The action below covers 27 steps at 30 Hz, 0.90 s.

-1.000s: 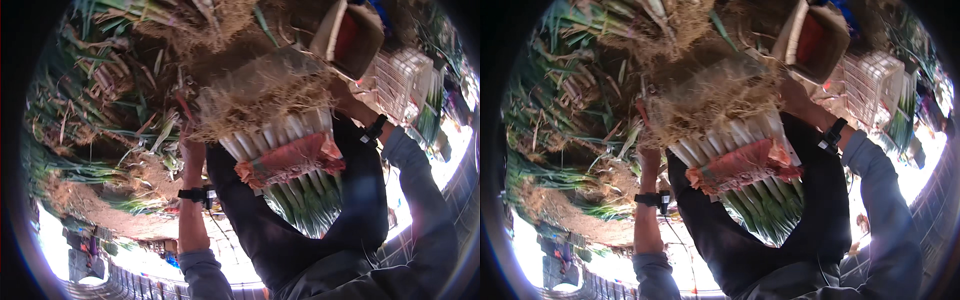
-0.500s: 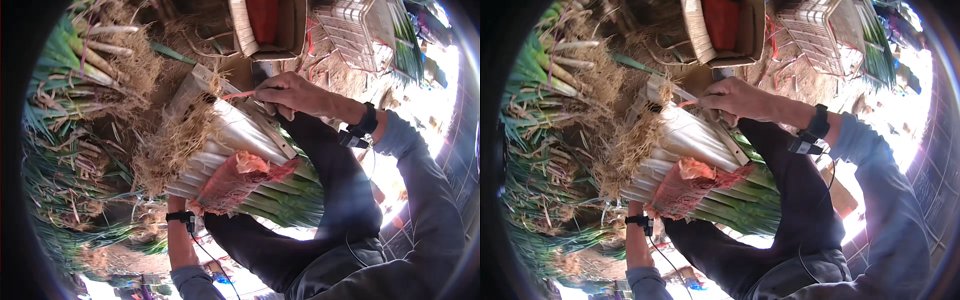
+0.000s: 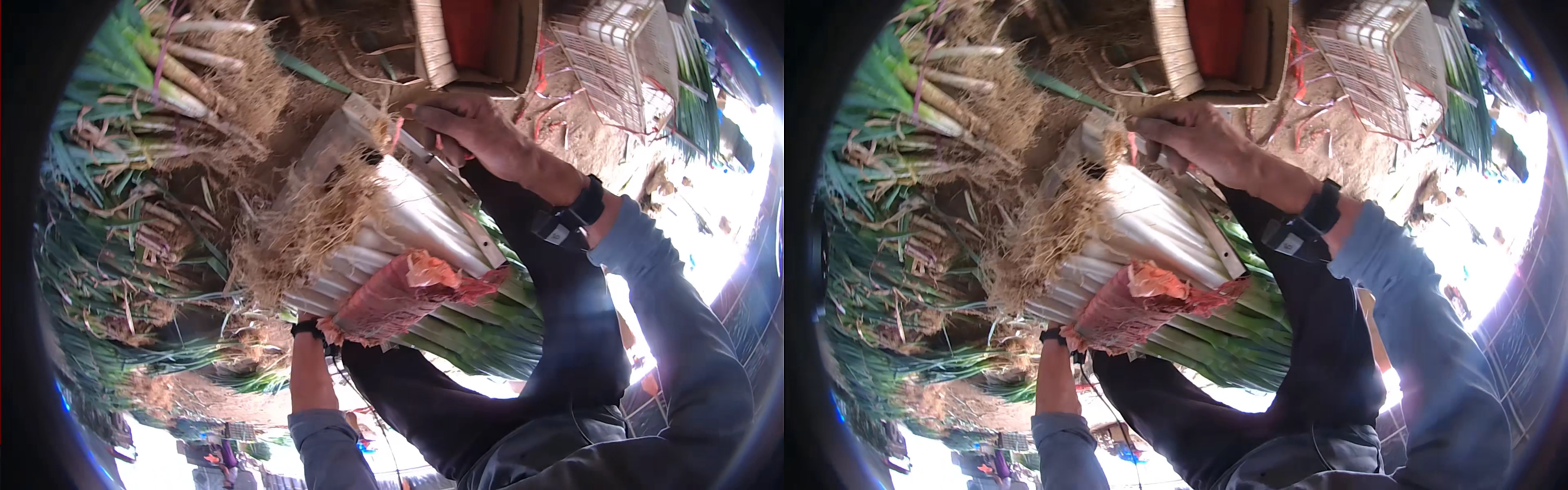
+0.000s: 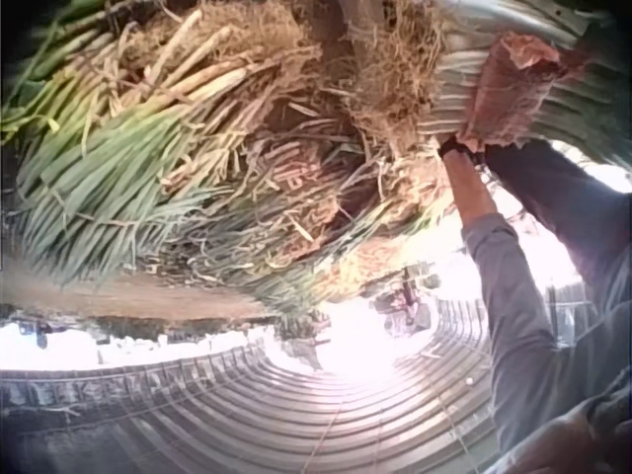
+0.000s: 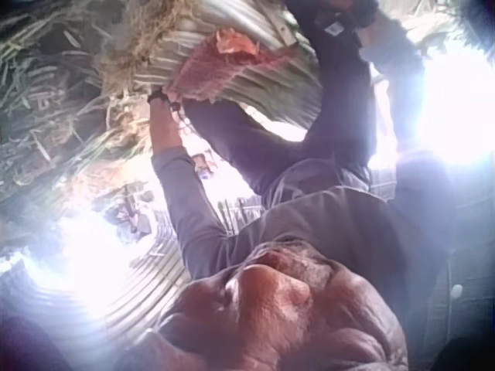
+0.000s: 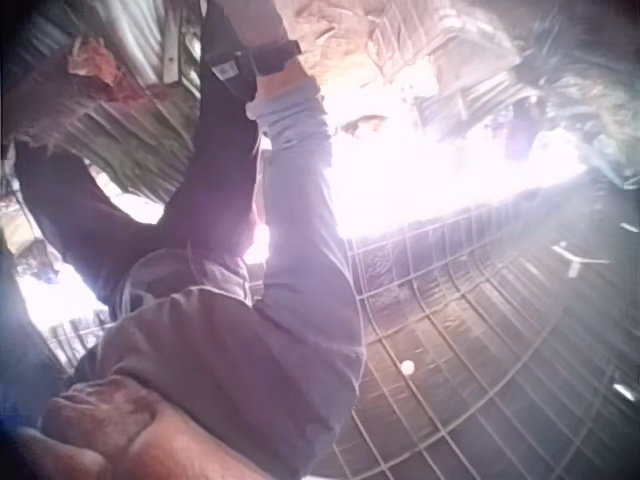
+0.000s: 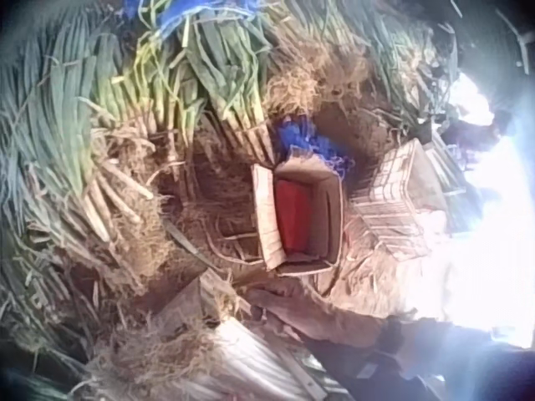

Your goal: The person aligns a bundle of leeks by hand, trims the roots with a knife, and secures the bundle by wrapping and tying it with a plastic strap.

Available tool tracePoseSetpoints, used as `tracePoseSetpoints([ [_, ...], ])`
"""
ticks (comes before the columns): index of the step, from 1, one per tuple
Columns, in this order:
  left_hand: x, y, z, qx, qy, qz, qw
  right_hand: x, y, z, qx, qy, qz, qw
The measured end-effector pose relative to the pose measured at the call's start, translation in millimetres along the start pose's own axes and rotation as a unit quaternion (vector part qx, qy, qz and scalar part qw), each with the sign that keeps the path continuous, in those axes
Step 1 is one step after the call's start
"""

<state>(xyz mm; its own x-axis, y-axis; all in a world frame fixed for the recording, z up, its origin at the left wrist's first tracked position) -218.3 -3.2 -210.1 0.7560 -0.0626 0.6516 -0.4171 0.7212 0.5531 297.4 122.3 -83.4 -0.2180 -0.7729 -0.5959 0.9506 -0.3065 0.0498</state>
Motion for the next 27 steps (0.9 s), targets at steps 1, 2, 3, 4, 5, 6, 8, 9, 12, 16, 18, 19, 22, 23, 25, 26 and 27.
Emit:
tracePoseSetpoints([
  [1,-1,-2,8,0.007,0.012,0.005,1.000,-3,-4,1,-0.010,0.000,0.002,1.000],
  [2,-2,-6,10,0.013,0.026,0.010,1.000,-5,-10,6,-0.022,0.010,0.025,0.999],
  [3,-5,-9,8,0.019,0.040,0.017,0.999,-7,-15,10,-0.034,0.020,0.048,0.998],
  [4,-8,-11,7,0.027,0.050,0.026,0.998,-12,-18,16,-0.047,0.021,0.067,0.996],
  [5,-10,-12,0,0.035,0.060,0.032,0.997,-11,-21,18,-0.056,0.022,0.070,0.996],
  [6,-12,-14,-8,0.044,0.071,0.037,0.996,-5,-20,18,-0.047,0.009,0.060,0.997],
  [8,-17,-14,-2,0.063,0.100,0.046,0.992,-2,-20,18,-0.038,0.000,0.065,0.997],
  [9,-18,-11,-4,0.072,0.107,0.052,0.990,-7,-18,17,-0.046,0.004,0.068,0.997],
  [12,-34,11,-1,0.090,0.146,0.054,0.984,1,-37,22,-0.070,-0.030,0.116,0.990],
  [16,23,72,-27,0.219,0.263,0.154,0.927,21,-31,32,-0.069,-0.103,0.168,0.978],
  [18,36,99,-27,0.202,0.298,0.250,0.899,5,-36,40,-0.068,-0.089,0.187,0.976],
  [19,33,112,-19,0.201,0.298,0.358,0.862,-4,-43,44,-0.068,-0.072,0.199,0.975],
  [22,60,130,-9,0.194,0.320,0.391,0.841,-14,-39,52,-0.049,-0.083,0.227,0.969],
  [23,68,135,-4,0.198,0.321,0.392,0.839,-19,-38,56,-0.026,-0.088,0.227,0.970],
  [25,95,135,0,0.105,0.287,0.332,0.892,-24,-45,62,-0.035,-0.074,0.238,0.968],
  [26,102,140,6,0.110,0.300,0.325,0.890,-24,-46,67,-0.032,-0.074,0.255,0.964],
  [27,107,152,10,0.112,0.299,0.327,0.889,-25,-47,73,-0.029,-0.075,0.271,0.959],
])
Point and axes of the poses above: each hand's wrist, its own z-axis away from the middle knuckle, its own y-axis out of the back of the hand, x = y × z, the point moved 9 cm from there along -z, towards the middle knuckle, and after that the axes turned 10 degrees about x, right-handed, at the moved point
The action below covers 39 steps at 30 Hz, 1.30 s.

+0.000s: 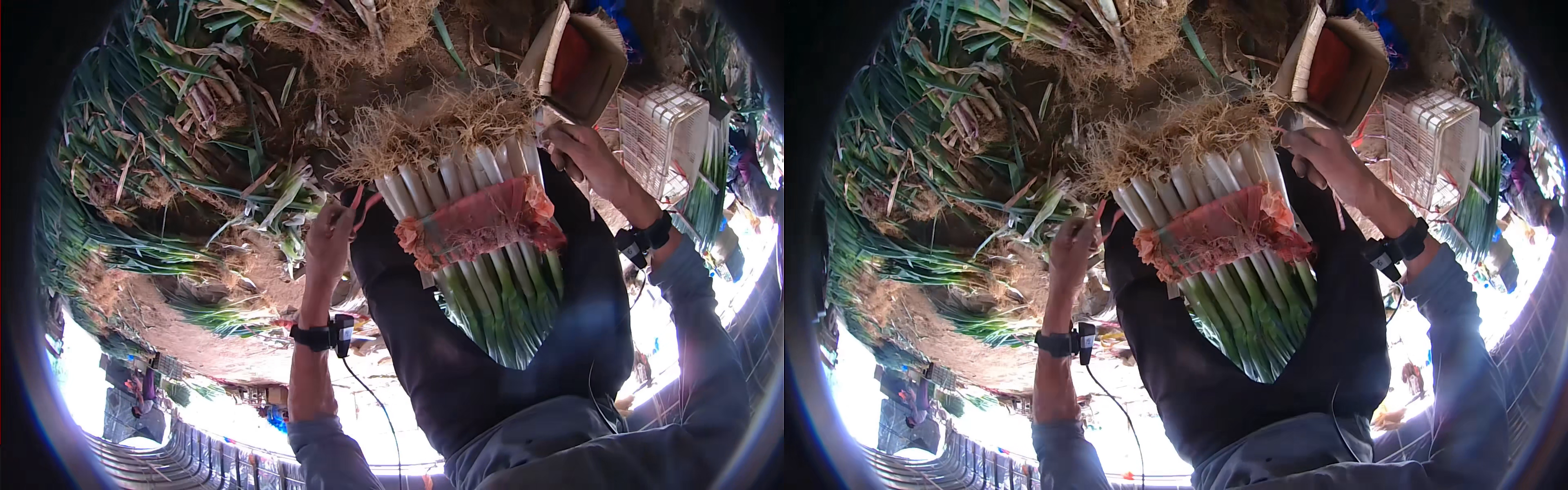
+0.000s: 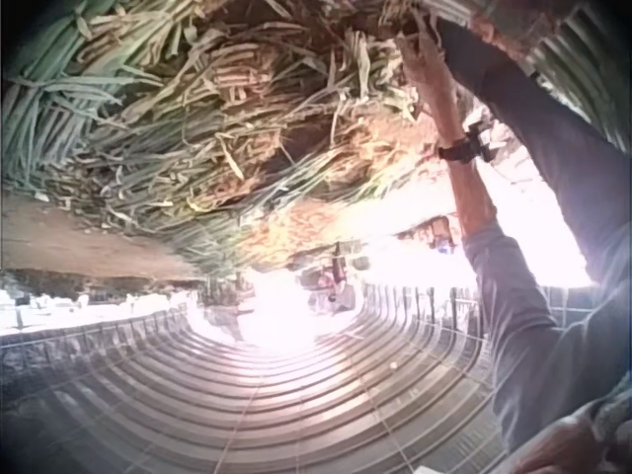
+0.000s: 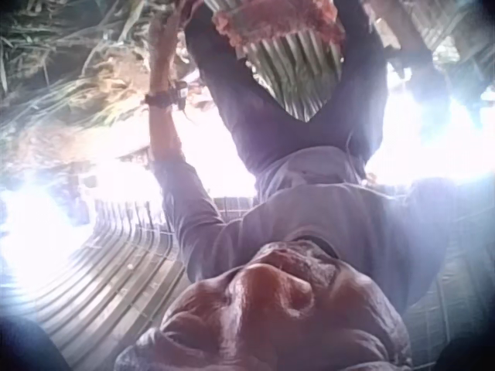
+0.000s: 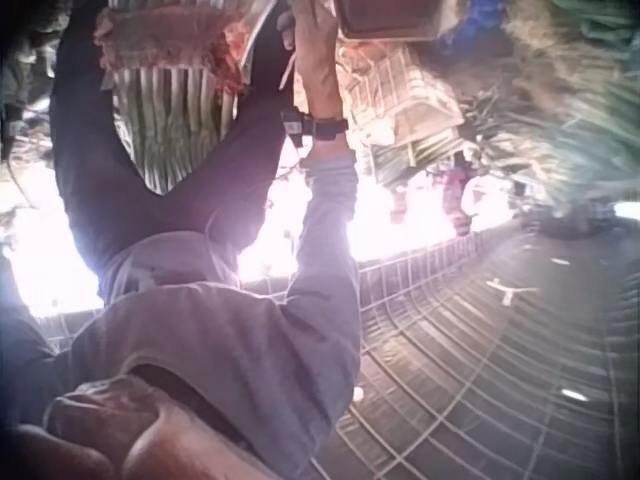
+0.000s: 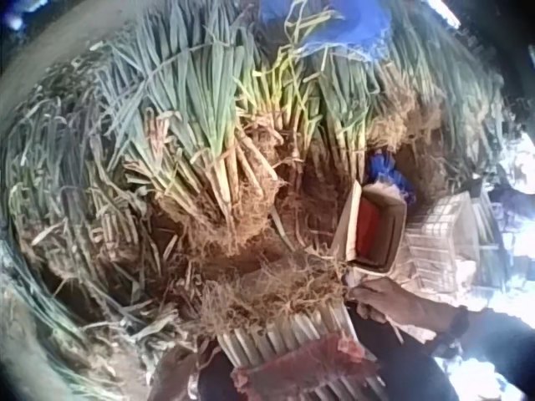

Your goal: The person aligns a bundle of leeks by hand, trims the roots with a knife, and secures the bundle by wrapping and tying it with a plastic strap.

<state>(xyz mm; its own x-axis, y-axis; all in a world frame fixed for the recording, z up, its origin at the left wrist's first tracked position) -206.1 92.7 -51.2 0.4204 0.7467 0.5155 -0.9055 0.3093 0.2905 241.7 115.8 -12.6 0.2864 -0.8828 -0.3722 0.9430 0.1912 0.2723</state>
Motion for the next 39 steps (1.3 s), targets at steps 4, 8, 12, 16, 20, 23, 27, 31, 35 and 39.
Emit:
tracePoseSetpoints([
  [4,30,20,15,0.012,0.017,0.036,0.999,-5,5,21,-0.008,-0.009,-0.012,1.000],
  [8,61,6,39,-0.012,-0.088,-0.112,0.990,-21,13,44,0.013,0.019,-0.005,1.000],
  [12,92,-15,46,-0.024,-0.094,-0.098,0.990,-29,26,59,0.037,0.012,-0.022,0.999],
  [16,131,-44,55,-0.050,-0.211,-0.143,0.966,-50,17,73,0.042,0.033,-0.021,0.998],
  [20,170,-82,69,-0.058,-0.324,-0.084,0.940,-65,-5,94,0.025,0.064,0.017,0.998],
  [23,184,-107,64,-0.101,-0.322,-0.092,0.937,-67,-12,106,0.072,0.133,0.042,0.988],
  [27,187,-123,62,-0.146,-0.322,-0.092,0.931,-67,-12,120,0.091,0.140,0.064,0.984],
  [31,178,-134,52,-0.184,-0.236,-0.125,0.946,-64,-14,121,0.068,0.136,0.066,0.986],
  [35,175,-146,46,-0.184,-0.204,-0.131,0.953,-90,-35,128,0.122,0.335,0.134,0.925],
  [39,157,-156,31,-0.188,-0.254,-0.018,0.949,-80,-109,86,-0.020,0.256,0.099,0.961],
])
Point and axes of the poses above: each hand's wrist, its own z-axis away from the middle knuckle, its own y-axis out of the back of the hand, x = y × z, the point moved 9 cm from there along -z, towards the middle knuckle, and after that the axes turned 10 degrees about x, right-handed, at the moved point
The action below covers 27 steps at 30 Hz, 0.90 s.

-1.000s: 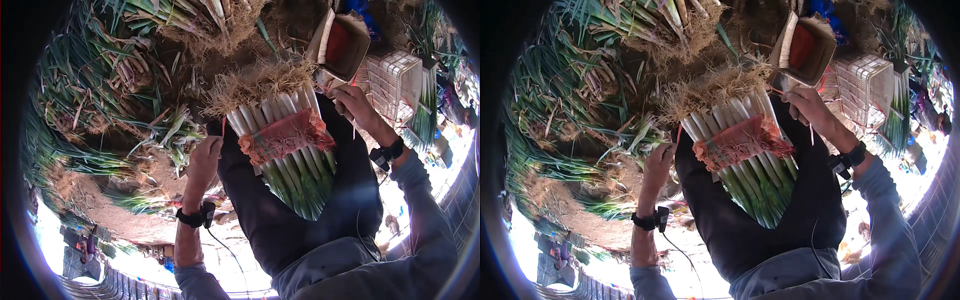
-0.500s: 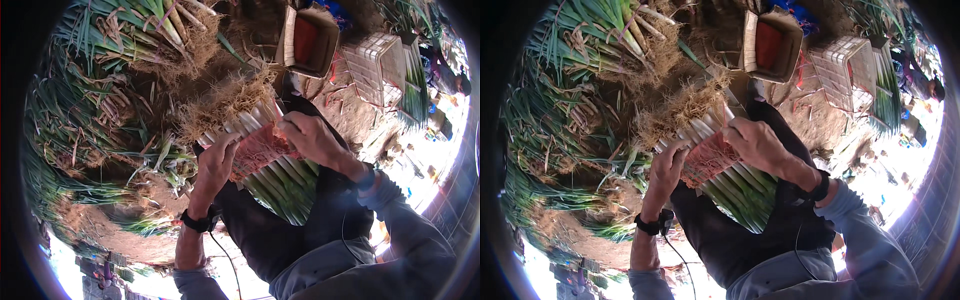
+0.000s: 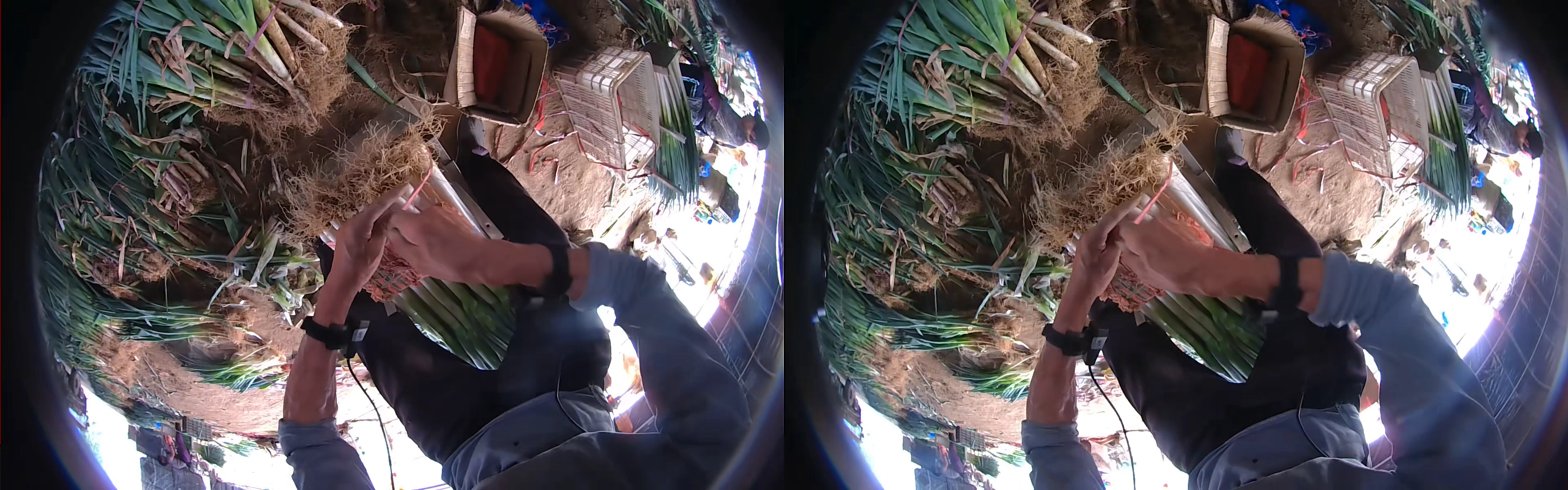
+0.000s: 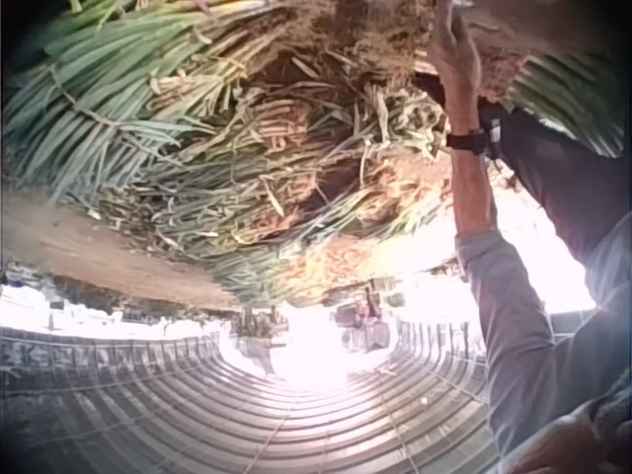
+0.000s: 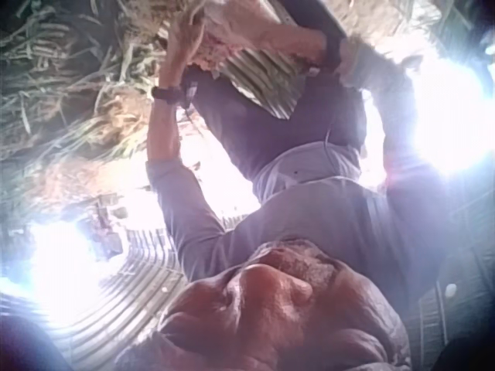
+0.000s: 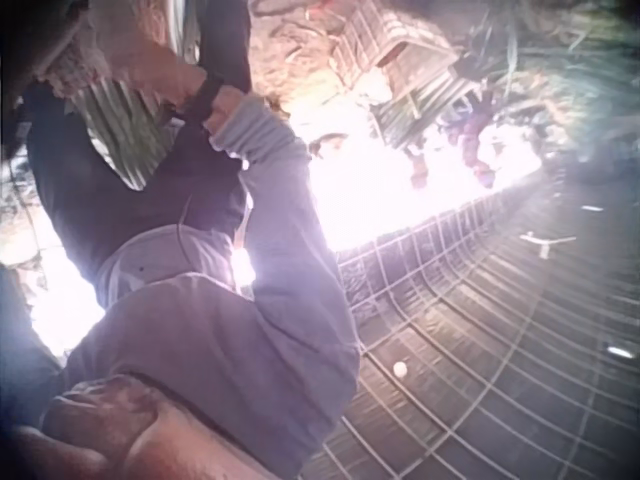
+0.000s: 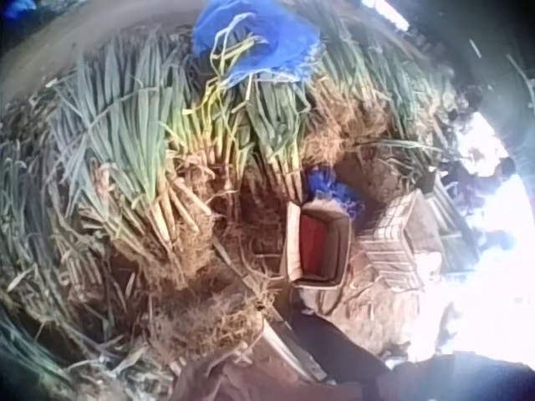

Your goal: The person aligns a bundle of leeks by hand, trims the roots with a knife, and secures the bundle by wrapping and tying it with a plastic strap.

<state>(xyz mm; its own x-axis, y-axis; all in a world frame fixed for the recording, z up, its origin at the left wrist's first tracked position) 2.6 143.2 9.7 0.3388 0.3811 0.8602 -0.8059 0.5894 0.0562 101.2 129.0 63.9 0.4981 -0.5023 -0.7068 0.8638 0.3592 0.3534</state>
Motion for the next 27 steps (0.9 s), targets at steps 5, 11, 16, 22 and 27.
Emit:
tracePoseSetpoints([
  [5,-26,5,2,-0.012,0.011,-0.018,1.000,-4,-16,-31,-0.064,-0.007,0.047,0.997],
  [11,-53,5,-8,-0.012,0.054,0.140,0.989,-13,-3,-43,-0.085,-0.045,0.046,0.994],
  [16,-35,5,-20,0.007,0.087,0.047,0.995,19,59,-29,-0.015,-0.155,-0.090,0.984],
  [22,-28,5,-32,0.032,0.097,0.024,0.995,62,53,21,0.039,-0.050,0.210,0.976],
  [27,-27,4,-37,0.048,0.108,-0.027,0.993,71,47,15,0.031,-0.135,0.159,0.978],
])
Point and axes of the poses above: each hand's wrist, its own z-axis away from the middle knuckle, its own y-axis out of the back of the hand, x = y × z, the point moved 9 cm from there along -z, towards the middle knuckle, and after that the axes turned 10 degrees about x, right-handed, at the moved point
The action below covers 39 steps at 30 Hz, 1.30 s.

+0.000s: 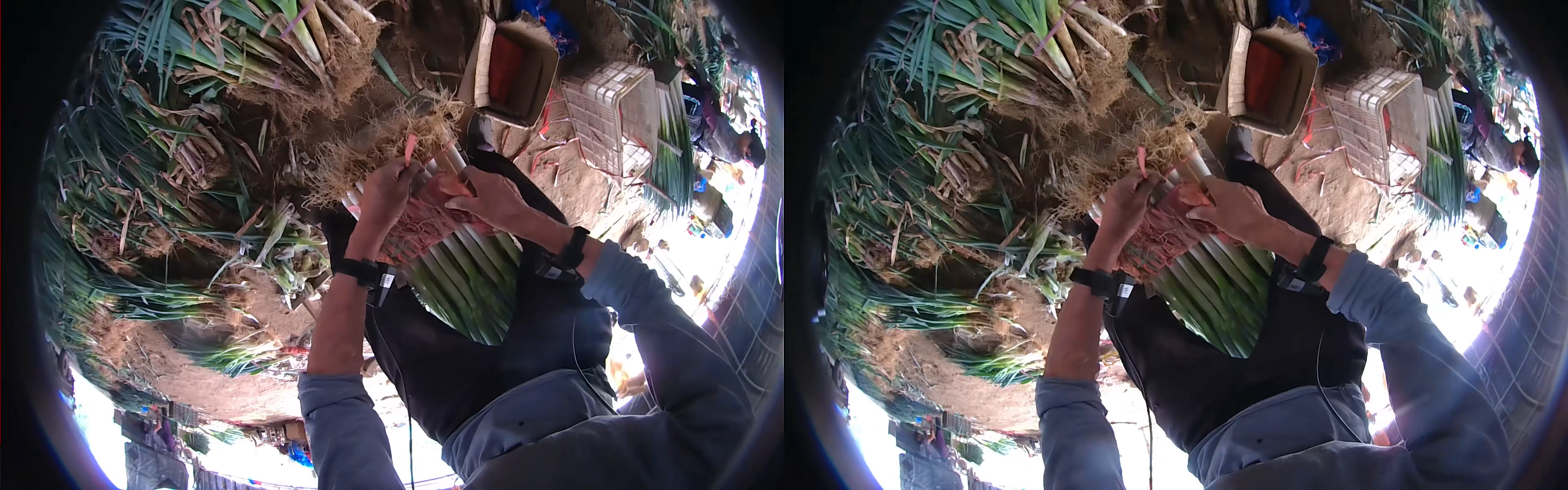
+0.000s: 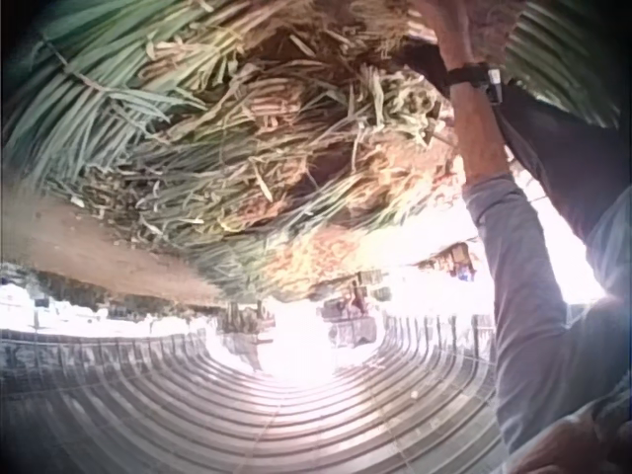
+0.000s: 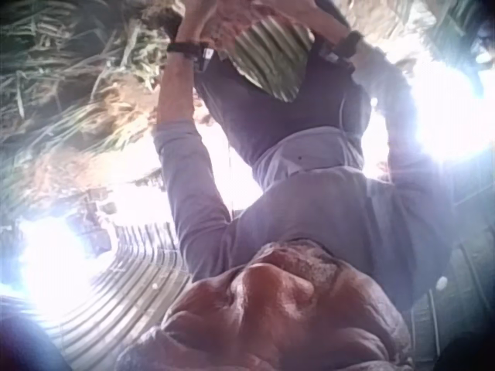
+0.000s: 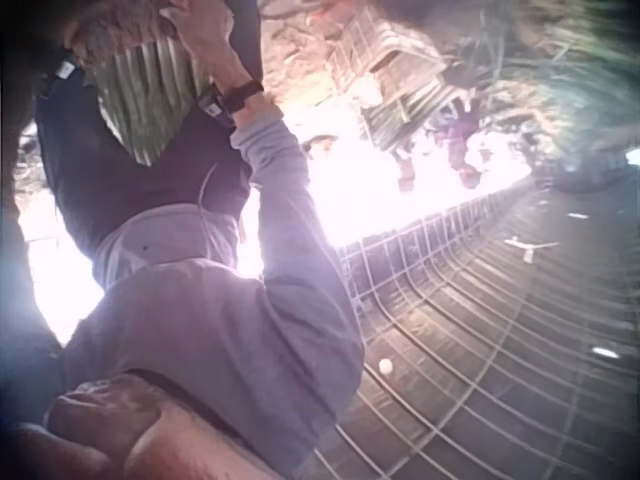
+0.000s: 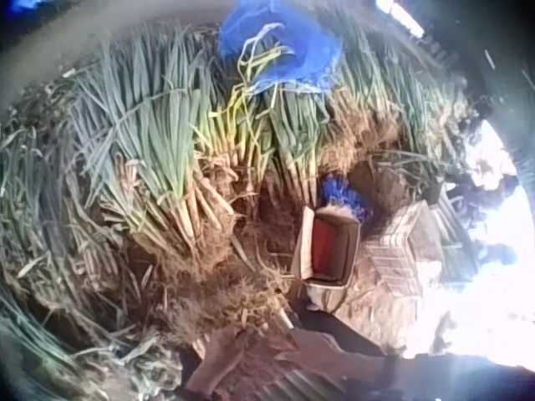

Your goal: The person aligns a bundle of leeks by hand, trims the roots with a knife, and secures the bundle by wrapping and tying it with a plastic strap.

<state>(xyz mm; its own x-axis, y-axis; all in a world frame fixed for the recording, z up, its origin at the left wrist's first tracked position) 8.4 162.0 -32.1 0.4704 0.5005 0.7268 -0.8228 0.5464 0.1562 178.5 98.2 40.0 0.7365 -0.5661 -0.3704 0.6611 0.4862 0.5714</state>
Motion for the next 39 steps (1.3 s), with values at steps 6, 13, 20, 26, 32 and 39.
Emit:
tracePoseSetpoints([
  [6,5,-4,-3,-0.015,-0.001,-0.021,1.000,2,-9,-6,0.006,-0.032,-0.040,0.999],
  [13,4,-1,-14,-0.004,-0.058,-0.097,0.994,-18,-3,11,0.014,0.007,-0.111,0.994],
  [20,27,-15,-11,-0.006,-0.029,-0.213,0.977,45,29,-26,0.046,0.013,-0.215,0.975],
  [26,29,-9,-3,0.050,-0.023,-0.309,0.949,42,8,-46,-0.041,0.034,-0.170,0.984],
  [32,40,-11,-14,0.019,-0.008,-0.419,0.908,41,4,-47,-0.023,0.042,-0.194,0.980],
  [39,74,-6,-2,-0.042,0.110,-0.409,0.905,39,7,-35,-0.015,0.009,-0.219,0.975],
])
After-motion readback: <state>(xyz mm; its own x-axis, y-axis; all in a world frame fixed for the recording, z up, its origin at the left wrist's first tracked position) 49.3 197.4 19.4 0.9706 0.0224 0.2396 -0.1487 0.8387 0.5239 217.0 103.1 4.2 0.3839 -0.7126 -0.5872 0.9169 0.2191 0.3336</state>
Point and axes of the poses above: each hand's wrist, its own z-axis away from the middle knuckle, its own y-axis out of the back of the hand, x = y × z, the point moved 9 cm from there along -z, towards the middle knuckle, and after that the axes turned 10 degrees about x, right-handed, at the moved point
